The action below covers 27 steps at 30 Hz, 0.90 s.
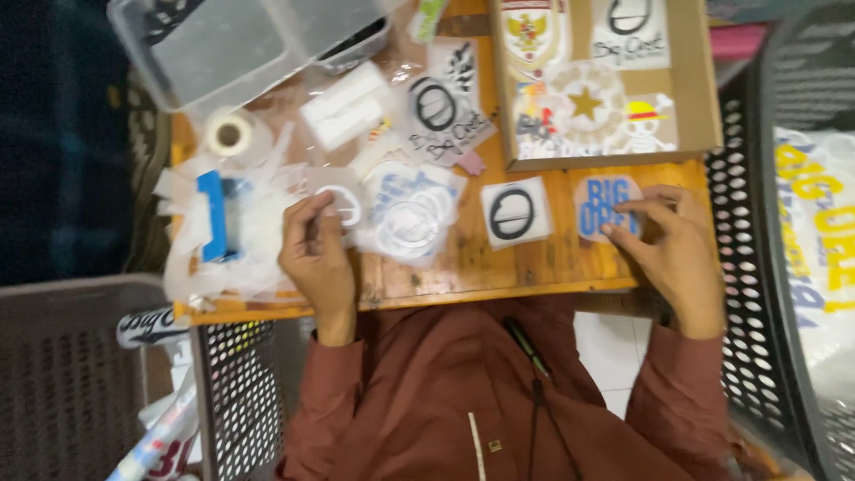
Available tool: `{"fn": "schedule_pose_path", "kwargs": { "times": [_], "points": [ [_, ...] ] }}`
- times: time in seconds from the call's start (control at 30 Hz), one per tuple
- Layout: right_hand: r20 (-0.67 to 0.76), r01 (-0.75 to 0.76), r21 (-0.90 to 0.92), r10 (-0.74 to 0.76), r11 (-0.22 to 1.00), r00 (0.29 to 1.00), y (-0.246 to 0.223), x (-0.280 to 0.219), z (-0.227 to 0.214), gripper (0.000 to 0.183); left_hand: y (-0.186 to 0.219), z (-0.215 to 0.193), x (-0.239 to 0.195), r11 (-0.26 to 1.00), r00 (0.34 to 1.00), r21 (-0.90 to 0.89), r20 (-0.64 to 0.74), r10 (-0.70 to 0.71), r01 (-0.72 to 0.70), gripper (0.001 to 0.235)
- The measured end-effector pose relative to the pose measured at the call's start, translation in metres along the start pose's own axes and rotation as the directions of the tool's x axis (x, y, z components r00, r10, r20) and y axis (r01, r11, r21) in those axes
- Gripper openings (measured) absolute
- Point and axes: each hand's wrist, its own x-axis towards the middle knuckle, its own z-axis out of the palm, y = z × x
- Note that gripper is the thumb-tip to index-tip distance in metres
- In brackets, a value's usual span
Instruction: The person sorts and organizes various vinyl stickers on a wooden table. They pick up sticker sheets, separate individual stickers, and place them into a cardboard box. The person also uses a small pink tool to help peel and handle the stickers.
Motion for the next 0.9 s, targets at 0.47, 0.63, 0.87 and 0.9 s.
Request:
{"fn": "schedule_pose_path", "kwargs": {
  "times": [0.47, 0.63, 0.87, 0.9],
  "points": [
    [0.006, 0.558, 0.126, -0.563, 0.82, 0.826, -0.13, 0.027, 0.09, 0.035, 0.004, 0.0, 0.001, 0.98, 0.999, -0.198, -0.034, -0.04, 0.033, 0.016],
    [0.189, 0.662, -0.023, -0.647, 0.749, 0.739, -0.143, 0.046, 0.109, 0.056, 0.006, -0.002, 0.003, 0.975, 0.998, -0.215, -0.016, -0.066, 0.062, 0.017],
    [0.147, 0.706, 0.04, -0.703, 0.707, 0.696, -0.127, 0.052, 0.103, 0.023, 0.006, -0.002, 0.002, 0.975, 0.997, -0.208, -0.003, -0.074, 0.071, 0.016],
    [0.129, 0.703, 0.085, -0.707, 0.706, 0.695, -0.127, 0.054, 0.101, 0.019, 0.008, -0.002, 0.002, 0.975, 0.997, -0.208, -0.002, -0.074, 0.072, 0.017]
  ]
}}
